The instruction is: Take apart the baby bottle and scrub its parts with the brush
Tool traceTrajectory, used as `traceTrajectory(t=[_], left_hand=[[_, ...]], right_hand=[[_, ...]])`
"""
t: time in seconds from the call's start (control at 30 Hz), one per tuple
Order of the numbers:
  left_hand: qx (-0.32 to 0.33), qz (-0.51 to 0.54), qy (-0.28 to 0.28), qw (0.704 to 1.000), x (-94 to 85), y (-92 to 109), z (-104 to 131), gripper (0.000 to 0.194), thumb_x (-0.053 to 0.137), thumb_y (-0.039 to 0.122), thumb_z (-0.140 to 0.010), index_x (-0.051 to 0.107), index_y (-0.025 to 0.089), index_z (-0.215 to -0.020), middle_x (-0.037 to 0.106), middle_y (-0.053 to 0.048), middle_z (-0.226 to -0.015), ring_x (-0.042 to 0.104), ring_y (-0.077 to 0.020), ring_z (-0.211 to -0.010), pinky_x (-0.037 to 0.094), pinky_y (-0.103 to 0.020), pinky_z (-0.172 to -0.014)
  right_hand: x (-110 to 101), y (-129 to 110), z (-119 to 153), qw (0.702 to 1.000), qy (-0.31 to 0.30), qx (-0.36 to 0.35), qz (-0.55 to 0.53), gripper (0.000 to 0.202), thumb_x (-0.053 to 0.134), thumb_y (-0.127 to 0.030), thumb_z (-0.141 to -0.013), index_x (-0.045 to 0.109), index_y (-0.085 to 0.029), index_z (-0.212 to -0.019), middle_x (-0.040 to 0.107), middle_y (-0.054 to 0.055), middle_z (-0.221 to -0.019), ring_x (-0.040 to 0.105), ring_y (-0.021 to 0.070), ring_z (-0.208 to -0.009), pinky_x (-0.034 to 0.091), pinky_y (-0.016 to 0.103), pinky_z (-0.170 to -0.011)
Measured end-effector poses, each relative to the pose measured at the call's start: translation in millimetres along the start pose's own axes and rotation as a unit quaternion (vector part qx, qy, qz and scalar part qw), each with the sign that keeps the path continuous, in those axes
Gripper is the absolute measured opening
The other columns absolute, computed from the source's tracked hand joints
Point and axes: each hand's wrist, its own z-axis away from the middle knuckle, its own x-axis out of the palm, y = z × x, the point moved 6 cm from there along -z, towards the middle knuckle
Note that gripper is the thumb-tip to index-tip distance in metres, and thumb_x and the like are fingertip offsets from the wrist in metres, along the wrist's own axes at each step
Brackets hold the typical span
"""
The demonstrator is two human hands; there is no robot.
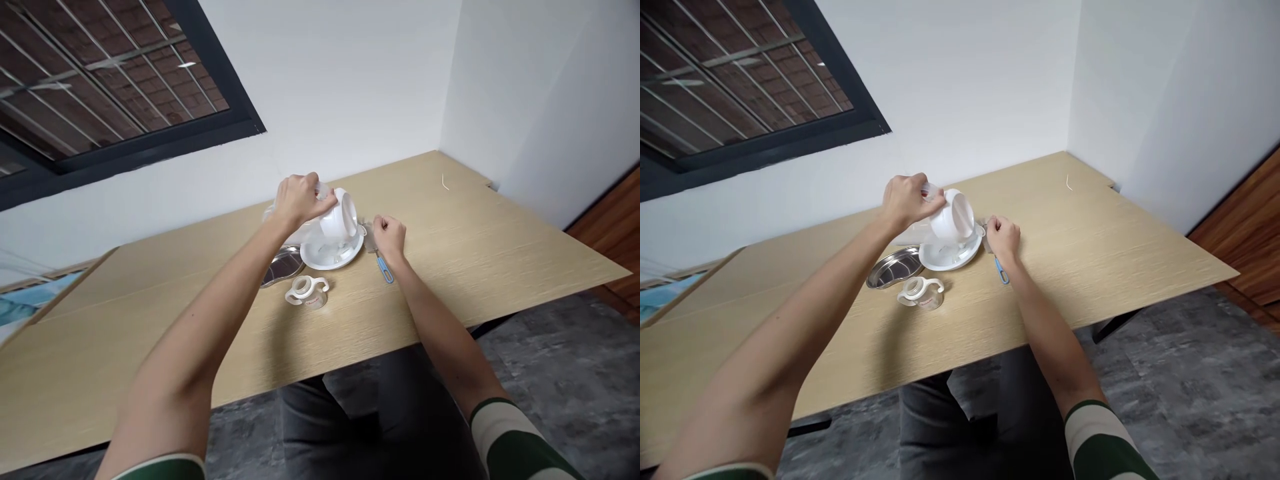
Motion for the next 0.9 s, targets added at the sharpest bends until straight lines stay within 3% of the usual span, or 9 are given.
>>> traceTrajectory(t=[0.23,0.37,0.47,0.63,0.9], left_hand=[[-0.026,-0.055,-0.008,0.998,-5.0,-31.1,3.4,0.039,0.051,0.052,-0.079,0.064,0.016,-0.086,0.063,-0.015,-0.074,0.061,-0.0338,-0.078,0.038,-0.040,-0.069],[-0.053,-0.071,0.006,0.996,-10.5,-56.3,16.5,0.037,0.052,0.052,-0.077,0.064,0.018,-0.081,0.060,-0.012,-0.068,0.061,-0.0331,-0.075,0.037,-0.041,-0.068],[-0.062,-0.067,0.015,0.996,-15.9,-64.4,27.7,0.032,0.053,0.051,-0.076,0.062,0.020,-0.074,0.056,-0.010,-0.063,0.060,-0.0309,-0.071,0.036,-0.040,-0.066],[-0.060,-0.030,0.020,0.998,-20.3,-52.4,32.3,0.029,0.055,0.048,-0.076,0.060,0.020,-0.071,0.052,-0.009,-0.061,0.058,-0.0284,-0.071,0.035,-0.039,-0.067],[-0.059,0.012,0.009,0.998,-3.9,-26.0,5.3,0.036,0.053,0.050,-0.080,0.064,0.017,-0.088,0.055,-0.011,-0.073,0.057,-0.0315,-0.087,0.036,-0.041,-0.075]], right_hand=[[1.3,-3.6,1.0,1.000,-0.010,0.000,0.001,0.040,0.045,-0.034,-0.090,0.036,-0.024,-0.053,0.045,-0.002,-0.053,0.035,0.0141,-0.056,0.028,0.029,-0.060],[1.6,-2.6,0.5,1.000,-0.014,0.006,0.000,0.041,0.046,-0.036,-0.090,0.036,-0.024,-0.052,0.043,-0.002,-0.053,0.034,0.0141,-0.056,0.026,0.030,-0.060],[1.3,-3.0,0.3,1.000,-0.008,0.003,0.001,0.042,0.046,-0.035,-0.090,0.034,-0.024,-0.051,0.042,-0.002,-0.051,0.033,0.0138,-0.055,0.026,0.031,-0.061],[2.5,-3.7,0.7,1.000,-0.016,0.005,0.006,0.041,0.047,-0.034,-0.090,0.035,-0.024,-0.052,0.040,-0.002,-0.052,0.031,0.0136,-0.055,0.025,0.031,-0.061],[0.6,-2.5,-0.4,1.000,-0.012,0.008,0.007,0.041,0.048,-0.031,-0.091,0.035,-0.024,-0.053,0.042,-0.002,-0.053,0.033,0.0141,-0.055,0.027,0.031,-0.062]])
